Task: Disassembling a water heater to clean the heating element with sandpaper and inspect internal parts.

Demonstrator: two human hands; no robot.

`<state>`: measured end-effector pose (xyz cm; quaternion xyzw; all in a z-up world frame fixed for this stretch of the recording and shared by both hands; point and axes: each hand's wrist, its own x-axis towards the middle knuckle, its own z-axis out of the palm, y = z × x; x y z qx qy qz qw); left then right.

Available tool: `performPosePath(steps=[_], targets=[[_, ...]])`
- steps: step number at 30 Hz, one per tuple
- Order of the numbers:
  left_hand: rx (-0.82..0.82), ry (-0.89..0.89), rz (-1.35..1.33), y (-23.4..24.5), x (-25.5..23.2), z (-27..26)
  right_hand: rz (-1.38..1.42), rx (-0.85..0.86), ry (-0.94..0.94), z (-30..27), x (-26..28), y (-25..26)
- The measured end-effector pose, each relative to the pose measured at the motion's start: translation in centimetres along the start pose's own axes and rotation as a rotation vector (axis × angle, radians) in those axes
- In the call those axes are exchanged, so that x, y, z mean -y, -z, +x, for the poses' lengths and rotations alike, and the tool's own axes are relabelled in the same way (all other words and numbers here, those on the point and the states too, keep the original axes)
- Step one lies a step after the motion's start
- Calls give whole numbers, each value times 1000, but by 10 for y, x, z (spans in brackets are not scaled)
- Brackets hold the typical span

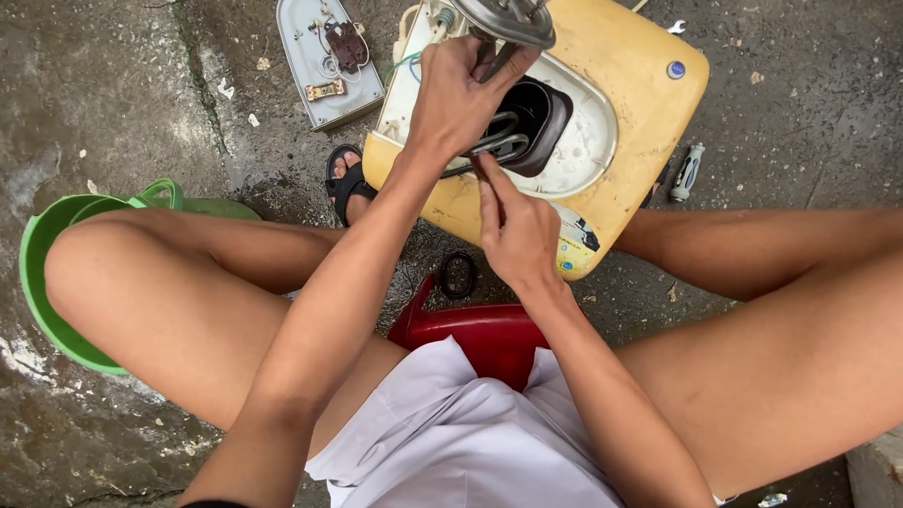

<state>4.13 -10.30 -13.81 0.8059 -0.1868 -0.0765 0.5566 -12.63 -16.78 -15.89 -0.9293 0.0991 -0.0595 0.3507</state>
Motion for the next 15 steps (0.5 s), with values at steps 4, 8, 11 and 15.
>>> performPosePath(steps=[4, 8, 11, 15], targets=[[47, 51, -27, 0, 1, 2, 405, -87, -158, 10, 4, 10], [42, 23, 1, 1, -5, 2, 1080, -74, -540, 14, -7, 13], [58, 63, 0, 4, -8, 3, 1523, 31, -830, 26, -2, 32], [63, 76, -16, 8, -13, 5, 1844, 158, -840, 19, -29, 29]])
